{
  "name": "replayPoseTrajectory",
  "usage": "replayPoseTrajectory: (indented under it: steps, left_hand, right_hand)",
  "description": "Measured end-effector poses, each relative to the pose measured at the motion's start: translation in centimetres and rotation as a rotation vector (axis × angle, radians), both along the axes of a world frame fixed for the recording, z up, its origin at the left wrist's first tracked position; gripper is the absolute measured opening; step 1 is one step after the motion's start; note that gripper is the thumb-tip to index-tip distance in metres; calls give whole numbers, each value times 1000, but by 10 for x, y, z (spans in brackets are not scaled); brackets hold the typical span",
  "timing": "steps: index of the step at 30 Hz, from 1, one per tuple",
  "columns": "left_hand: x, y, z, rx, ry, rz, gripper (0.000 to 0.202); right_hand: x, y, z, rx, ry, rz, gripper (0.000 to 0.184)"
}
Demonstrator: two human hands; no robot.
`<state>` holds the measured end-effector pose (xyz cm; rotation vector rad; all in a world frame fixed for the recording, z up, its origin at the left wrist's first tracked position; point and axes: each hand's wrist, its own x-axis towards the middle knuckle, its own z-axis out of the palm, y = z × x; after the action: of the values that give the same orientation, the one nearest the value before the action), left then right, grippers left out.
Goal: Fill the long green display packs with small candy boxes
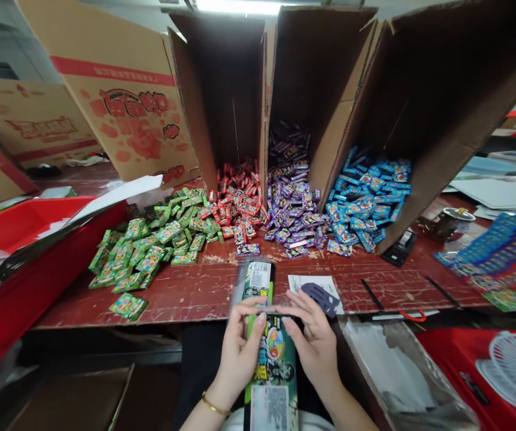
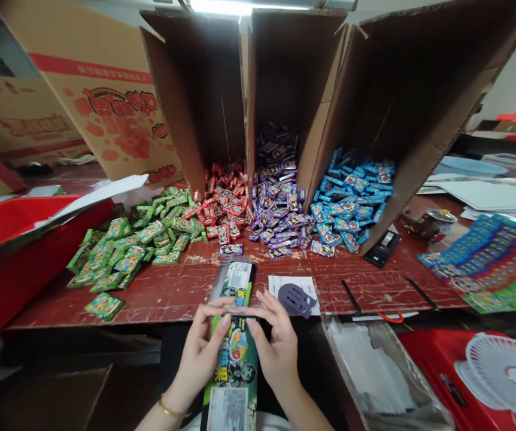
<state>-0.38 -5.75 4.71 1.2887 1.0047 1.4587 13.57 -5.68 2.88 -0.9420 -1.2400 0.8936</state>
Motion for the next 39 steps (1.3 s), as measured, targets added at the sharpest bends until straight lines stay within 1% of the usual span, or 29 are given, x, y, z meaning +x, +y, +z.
replayPoseTrajectory:
  steps: [3, 5, 7, 9, 10, 11, 15, 17, 18, 20, 22, 24, 26, 27, 28, 31, 32, 33, 34, 36, 37, 39]
  left_hand:
    - [1, 2, 2, 14, -69, -2, 10]
    - [0, 1, 5, 10, -60, 2, 18]
    - [-2, -1, 9, -16, 2, -32, 24]
    - [-5, -3, 15, -38, 97, -56, 17]
    - [-6, -4, 18, -48, 134, -56, 12]
    - [-6, -5, 22, -64, 150, -47, 11]
    - [-8, -5, 36, -198, 45, -23, 21]
    - [-9, -4, 40, -229, 17, -24, 20]
    - [-9, -3, 40, -226, 35, -24, 18]
    - [-8, -3, 39, -190, 100, -32, 15]
    - [-6, -4, 35, -128, 145, -47, 17]
    - [-3, -4, 31, -59, 159, -51, 15]
    - [0, -3, 27, -36, 143, -67, 8]
    - [2, -2, 25, -46, 123, -85, 7]
    - [3, 0, 23, -71, 96, -109, 11]
    - [7, 5, 17, -185, 47, -162, 20]
    - [8, 7, 15, -211, 62, -157, 23]
    - [9, 8, 14, -225, 83, -146, 25]
    - [9, 10, 12, -230, 105, -132, 28]
    - [10, 12, 9, -231, 125, -113, 32]
    - [11, 13, 9, -236, 121, -111, 33]
    - [11, 14, 8, -255, 100, -121, 34]
  right_hand:
    - [1, 2, 3, -3, 124, -47, 50]
    - [2, 2, 8, -29, 179, 15, 55]
    - [3, 0, 14, -73, 171, 106, 55]
    - [4, -1, 21, -138, 153, 145, 54]
    - [4, 0, 25, -167, 158, 146, 55]
    - [4, 1, 30, -198, 174, 155, 56]
    - [8, 11, 51, -293, 254, 275, 64]
    - [13, 17, 58, -343, 266, 329, 66]
    - [15, 18, 60, -362, 263, 348, 66]
    - [19, 18, 57, -376, 245, 355, 64]
    - [21, 11, 49, -354, 198, 315, 63]
    - [21, 3, 41, -300, 93, 239, 54]
    - [21, -2, 35, -222, -40, 181, 43]
    - [21, -1, 34, -185, -90, 173, 38]
    - [21, 2, 34, -151, -119, 170, 34]
    - [25, 23, 43, -70, -149, 155, 16]
    - [27, 32, 47, -67, -165, 178, 15]
    - [29, 39, 52, -89, -180, 235, 17]
    - [30, 46, 57, -139, -188, 326, 20]
    - [30, 54, 64, -291, -176, 508, 21]
    - [30, 57, 67, -363, -168, 565, 22]
    - [28, 60, 69, -447, -166, 603, 22]
